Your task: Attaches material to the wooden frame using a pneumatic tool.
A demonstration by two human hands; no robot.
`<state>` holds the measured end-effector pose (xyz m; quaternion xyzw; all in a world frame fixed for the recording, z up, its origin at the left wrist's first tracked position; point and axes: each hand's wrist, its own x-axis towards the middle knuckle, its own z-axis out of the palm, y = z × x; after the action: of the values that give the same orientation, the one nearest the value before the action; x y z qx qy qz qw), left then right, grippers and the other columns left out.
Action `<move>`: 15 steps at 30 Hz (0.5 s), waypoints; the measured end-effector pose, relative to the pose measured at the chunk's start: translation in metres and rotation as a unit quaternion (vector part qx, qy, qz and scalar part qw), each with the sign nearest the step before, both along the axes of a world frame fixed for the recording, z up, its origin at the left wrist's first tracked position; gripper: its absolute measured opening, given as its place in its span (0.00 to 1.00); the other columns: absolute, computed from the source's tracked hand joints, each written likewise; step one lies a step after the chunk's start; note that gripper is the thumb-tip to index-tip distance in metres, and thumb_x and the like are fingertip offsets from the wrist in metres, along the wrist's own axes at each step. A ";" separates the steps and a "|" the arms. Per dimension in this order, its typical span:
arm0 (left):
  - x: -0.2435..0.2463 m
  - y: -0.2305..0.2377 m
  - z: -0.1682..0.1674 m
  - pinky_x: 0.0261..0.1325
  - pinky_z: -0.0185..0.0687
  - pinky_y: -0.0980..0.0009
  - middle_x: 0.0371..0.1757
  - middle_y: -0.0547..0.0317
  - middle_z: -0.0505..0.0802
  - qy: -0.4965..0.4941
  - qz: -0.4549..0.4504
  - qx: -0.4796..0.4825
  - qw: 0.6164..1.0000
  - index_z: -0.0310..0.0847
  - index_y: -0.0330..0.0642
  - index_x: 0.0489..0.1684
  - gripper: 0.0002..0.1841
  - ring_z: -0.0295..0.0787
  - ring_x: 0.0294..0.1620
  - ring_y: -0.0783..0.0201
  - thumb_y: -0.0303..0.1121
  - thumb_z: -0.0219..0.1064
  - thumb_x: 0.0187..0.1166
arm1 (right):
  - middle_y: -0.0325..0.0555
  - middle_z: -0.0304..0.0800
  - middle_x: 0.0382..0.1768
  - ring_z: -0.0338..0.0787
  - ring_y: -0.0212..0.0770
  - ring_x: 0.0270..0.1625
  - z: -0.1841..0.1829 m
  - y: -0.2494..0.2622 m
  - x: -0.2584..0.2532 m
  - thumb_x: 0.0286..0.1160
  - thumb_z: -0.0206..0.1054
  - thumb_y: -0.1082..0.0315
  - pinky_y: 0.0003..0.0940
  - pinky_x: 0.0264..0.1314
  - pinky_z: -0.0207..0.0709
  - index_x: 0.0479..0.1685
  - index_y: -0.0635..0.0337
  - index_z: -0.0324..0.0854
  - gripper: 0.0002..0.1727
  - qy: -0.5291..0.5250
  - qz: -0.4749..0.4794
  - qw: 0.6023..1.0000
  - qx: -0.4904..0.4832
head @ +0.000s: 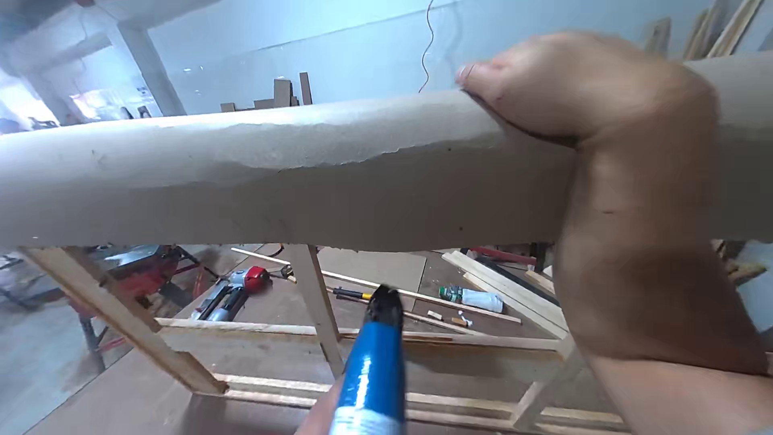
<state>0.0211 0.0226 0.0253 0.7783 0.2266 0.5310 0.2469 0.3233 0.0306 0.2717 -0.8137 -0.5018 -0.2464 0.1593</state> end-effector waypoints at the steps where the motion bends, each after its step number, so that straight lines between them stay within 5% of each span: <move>1: 0.004 0.010 -0.001 0.57 0.91 0.68 0.44 0.45 0.95 0.000 -0.004 0.027 1.000 0.85 0.25 0.54 0.19 0.94 0.47 0.66 0.35 0.74 0.75 | 0.59 0.91 0.40 0.90 0.65 0.53 -0.005 0.003 0.004 0.84 0.29 0.29 0.74 0.40 0.71 0.31 0.53 0.85 0.45 -0.012 -0.003 1.000 0.022; 3: 0.021 0.025 -0.001 0.54 0.92 0.68 0.44 0.45 0.96 -0.006 0.020 0.076 0.997 0.85 0.27 0.59 0.24 0.95 0.46 0.65 0.39 0.76 0.74 | 0.56 0.92 0.38 0.91 0.62 0.51 -0.004 0.012 0.013 0.83 0.32 0.30 0.71 0.39 0.72 0.27 0.53 0.85 0.43 -0.036 0.009 0.998 0.053; 9: 0.075 0.055 0.003 0.44 0.90 0.78 0.36 0.53 0.96 0.040 0.129 0.129 0.982 0.89 0.29 0.46 0.21 0.94 0.38 0.75 0.41 0.74 0.66 | 0.56 0.89 0.33 0.91 0.62 0.47 -0.005 0.020 0.018 0.83 0.34 0.32 0.69 0.35 0.70 0.22 0.55 0.82 0.42 -0.023 -0.002 0.998 0.054; 15: 0.084 0.066 0.000 0.42 0.91 0.80 0.34 0.61 0.96 -0.005 0.101 0.101 0.990 0.90 0.35 0.44 0.19 0.93 0.37 0.80 0.44 0.72 0.69 | 0.59 0.90 0.41 0.89 0.65 0.55 0.008 0.025 0.026 0.88 0.27 0.35 0.74 0.42 0.72 0.35 0.55 0.84 0.43 -0.018 0.011 1.000 -0.022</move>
<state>0.1047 0.0884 0.0255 0.7699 0.2479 0.5771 0.1130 0.3492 0.0560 0.2792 -0.8070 -0.5186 -0.2481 0.1348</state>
